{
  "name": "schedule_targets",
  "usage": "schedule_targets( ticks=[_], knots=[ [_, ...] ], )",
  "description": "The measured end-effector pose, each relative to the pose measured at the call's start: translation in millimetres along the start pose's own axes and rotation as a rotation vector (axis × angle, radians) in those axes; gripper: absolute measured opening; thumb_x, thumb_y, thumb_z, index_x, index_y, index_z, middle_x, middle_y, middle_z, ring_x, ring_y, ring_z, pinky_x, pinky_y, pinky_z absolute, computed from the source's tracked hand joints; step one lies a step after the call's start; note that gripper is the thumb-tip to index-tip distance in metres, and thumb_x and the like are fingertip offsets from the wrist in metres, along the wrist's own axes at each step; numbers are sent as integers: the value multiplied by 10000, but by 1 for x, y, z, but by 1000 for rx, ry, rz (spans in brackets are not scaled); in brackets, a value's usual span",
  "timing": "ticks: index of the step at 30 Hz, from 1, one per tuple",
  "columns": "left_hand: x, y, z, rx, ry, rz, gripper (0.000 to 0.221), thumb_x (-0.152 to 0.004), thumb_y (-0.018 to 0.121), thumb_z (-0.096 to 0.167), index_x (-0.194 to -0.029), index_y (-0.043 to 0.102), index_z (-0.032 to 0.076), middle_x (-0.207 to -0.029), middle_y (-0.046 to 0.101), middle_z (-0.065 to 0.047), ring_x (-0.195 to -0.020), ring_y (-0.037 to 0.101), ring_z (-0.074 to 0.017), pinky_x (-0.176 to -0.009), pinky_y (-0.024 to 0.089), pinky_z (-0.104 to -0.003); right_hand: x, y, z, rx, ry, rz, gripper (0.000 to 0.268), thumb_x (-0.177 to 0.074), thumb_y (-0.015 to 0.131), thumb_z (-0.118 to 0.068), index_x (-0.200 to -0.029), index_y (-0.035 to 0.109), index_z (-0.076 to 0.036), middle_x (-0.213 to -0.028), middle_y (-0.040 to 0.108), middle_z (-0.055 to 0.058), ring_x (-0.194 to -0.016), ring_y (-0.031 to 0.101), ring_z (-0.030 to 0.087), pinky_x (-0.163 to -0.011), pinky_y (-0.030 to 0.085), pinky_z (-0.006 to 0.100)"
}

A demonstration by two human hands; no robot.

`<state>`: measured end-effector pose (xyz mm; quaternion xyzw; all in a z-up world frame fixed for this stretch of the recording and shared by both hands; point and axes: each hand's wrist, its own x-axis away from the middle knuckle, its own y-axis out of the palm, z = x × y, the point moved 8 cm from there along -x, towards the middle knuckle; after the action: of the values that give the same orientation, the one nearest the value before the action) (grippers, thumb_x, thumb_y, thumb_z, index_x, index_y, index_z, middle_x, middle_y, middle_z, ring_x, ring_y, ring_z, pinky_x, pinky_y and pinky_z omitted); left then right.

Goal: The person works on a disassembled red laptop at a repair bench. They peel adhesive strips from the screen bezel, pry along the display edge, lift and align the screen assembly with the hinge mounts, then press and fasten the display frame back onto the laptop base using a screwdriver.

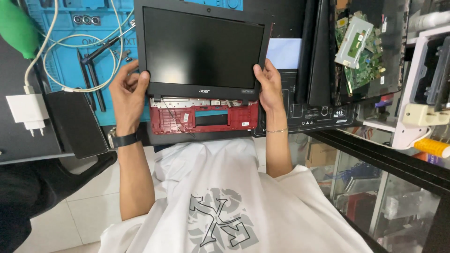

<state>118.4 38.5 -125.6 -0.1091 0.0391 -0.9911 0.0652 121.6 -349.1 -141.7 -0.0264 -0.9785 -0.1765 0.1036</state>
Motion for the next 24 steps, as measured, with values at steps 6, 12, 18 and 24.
schedule_targets(
  ticks=[6, 12, 18, 24],
  knots=[
    [-4, -1, -2, 1, 36, -32, 316, -1084, 699, 147, -1337, 638, -32, -864, 608, 51, -806, 509, -22, -757, 412, -200, -1, -1, 7, 23, 11, -53, 402, -1072, 614, -132, -1427, 537, 40, -1357, 667, 116, -1245, 631, 159, -1111, 488, 301],
    [-7, -3, -11, -3, 44, 16, 300, -1089, 676, 189, -1278, 654, -43, -887, 617, 68, -807, 515, -14, -725, 404, -198, -1, 7, 3, -69, 22, -129, 466, -1058, 621, -112, -1478, 491, 40, -1400, 639, 120, -1275, 621, 168, -1129, 483, 316],
    [-6, 6, 0, -7, 140, -32, 305, -1051, 706, 119, -1290, 635, -58, -920, 618, 55, -813, 520, -21, -733, 429, -204, -10, -11, 16, -130, 52, -73, 440, -1109, 531, -231, -1462, 523, 31, -1332, 665, 119, -1207, 644, 168, -1082, 514, 320],
    [-6, 0, -3, -27, 88, -28, 294, -1060, 703, 112, -1315, 665, -30, -896, 633, 55, -788, 529, -18, -723, 429, -199, -11, -4, 10, -221, 71, -121, 416, -1114, 509, -249, -1428, 546, 21, -1292, 677, 107, -1154, 666, 165, -1021, 555, 314]
  ],
)
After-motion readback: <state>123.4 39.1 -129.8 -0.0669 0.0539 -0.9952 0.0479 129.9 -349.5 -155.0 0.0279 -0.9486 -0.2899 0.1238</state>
